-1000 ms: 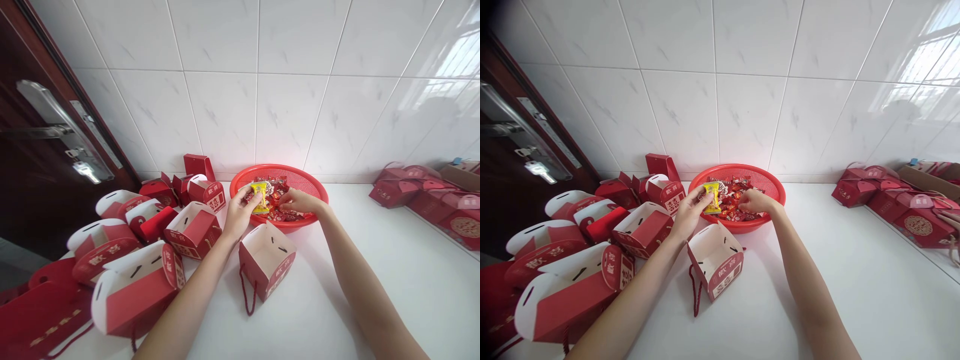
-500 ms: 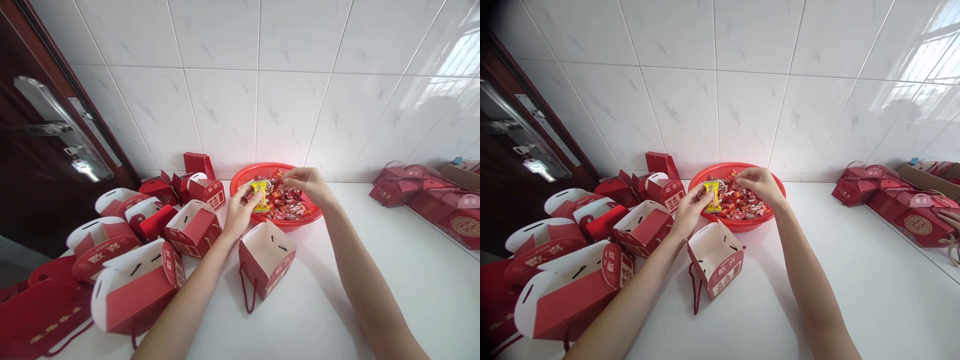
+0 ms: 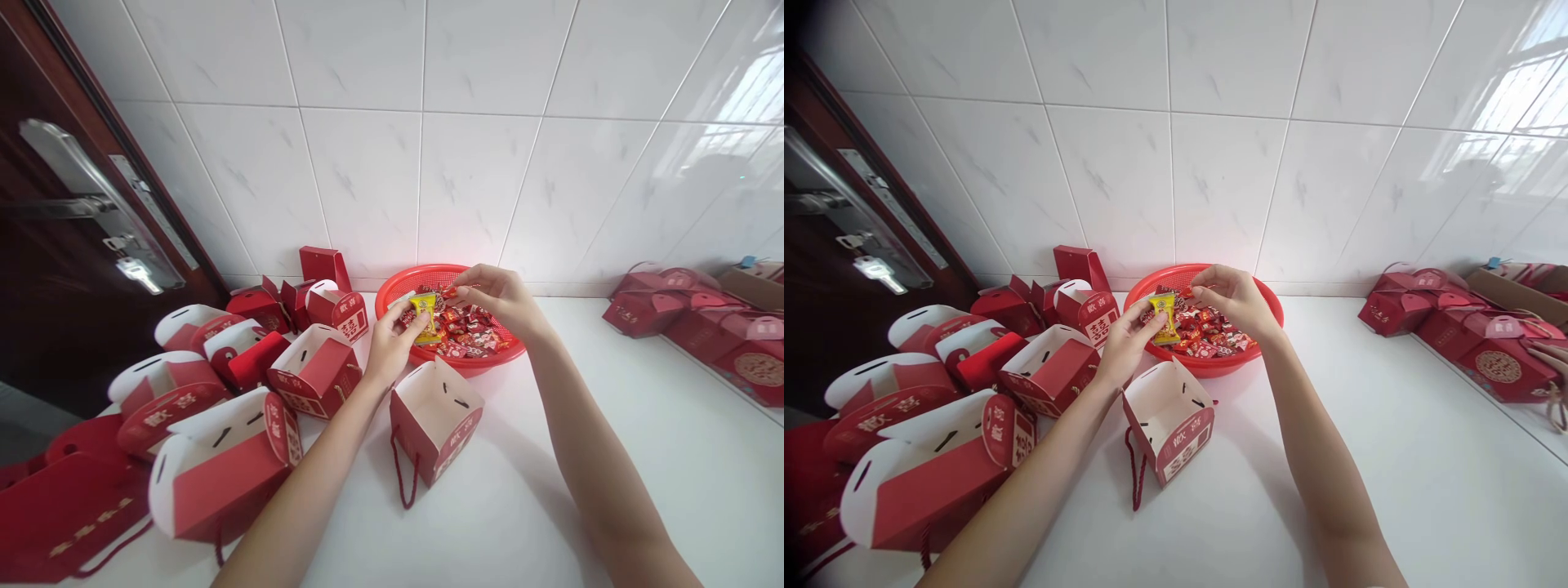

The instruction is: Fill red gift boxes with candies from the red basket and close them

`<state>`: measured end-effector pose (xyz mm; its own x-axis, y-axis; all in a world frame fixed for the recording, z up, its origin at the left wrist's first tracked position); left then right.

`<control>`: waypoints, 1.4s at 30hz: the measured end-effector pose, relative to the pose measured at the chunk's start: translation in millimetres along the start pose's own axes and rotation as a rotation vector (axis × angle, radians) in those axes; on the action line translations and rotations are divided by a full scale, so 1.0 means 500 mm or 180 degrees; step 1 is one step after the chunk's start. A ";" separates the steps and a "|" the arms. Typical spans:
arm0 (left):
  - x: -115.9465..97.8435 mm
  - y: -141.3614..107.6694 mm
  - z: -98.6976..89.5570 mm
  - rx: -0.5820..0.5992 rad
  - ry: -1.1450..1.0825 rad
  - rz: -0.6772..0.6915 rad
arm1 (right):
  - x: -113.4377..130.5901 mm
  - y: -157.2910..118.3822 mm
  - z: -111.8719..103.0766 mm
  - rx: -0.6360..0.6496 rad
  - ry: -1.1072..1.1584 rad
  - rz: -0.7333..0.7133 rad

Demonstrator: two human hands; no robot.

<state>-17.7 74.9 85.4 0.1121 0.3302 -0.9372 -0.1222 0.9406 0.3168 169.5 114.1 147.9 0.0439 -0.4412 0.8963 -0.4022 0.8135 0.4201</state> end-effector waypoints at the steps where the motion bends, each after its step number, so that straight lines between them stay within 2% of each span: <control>1: 0.001 0.000 0.000 0.0028 0.0003 -0.0008 | -0.002 0.000 0.000 0.0009 -0.0083 0.0012; 13: 0.007 0.001 -0.002 -0.0163 -0.0042 -0.0106 | -0.012 0.004 0.006 -0.0094 -0.0306 0.0014; 20: 0.001 -0.002 0.000 -0.0175 -0.0096 -0.0154 | -0.021 0.001 -0.001 0.0054 -0.0317 0.0562; 25: 0.001 -0.002 -0.002 -0.0205 -0.0084 -0.0131 | -0.023 0.000 0.007 0.0354 -0.0105 0.0729; 29: 0.004 -0.002 -0.005 -0.0259 -0.0060 -0.0133 | -0.029 0.002 0.013 0.0344 -0.0141 0.0875; 34: 0.006 -0.001 -0.006 -0.0275 -0.0077 -0.0128 | -0.032 0.003 0.019 0.0270 -0.0245 0.0892; 42: 0.004 -0.002 -0.004 -0.0083 -0.0095 -0.0097 | -0.034 0.005 0.022 0.0271 -0.0117 0.0761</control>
<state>-19.2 74.6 83.2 0.1456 0.3041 -0.9414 -0.1439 0.9480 0.2840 157.6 119.3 132.0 -0.0945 -0.2550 0.9623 -0.4726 0.8622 0.1821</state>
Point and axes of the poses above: each hand's wrist, its own y-axis towards the middle knuckle, its own z-axis out of the palm, x = y × z, the point moved 2 cm from there along y, towards the middle knuckle, and after that the axes turned 3 degrees about y, right-handed, at the moved point
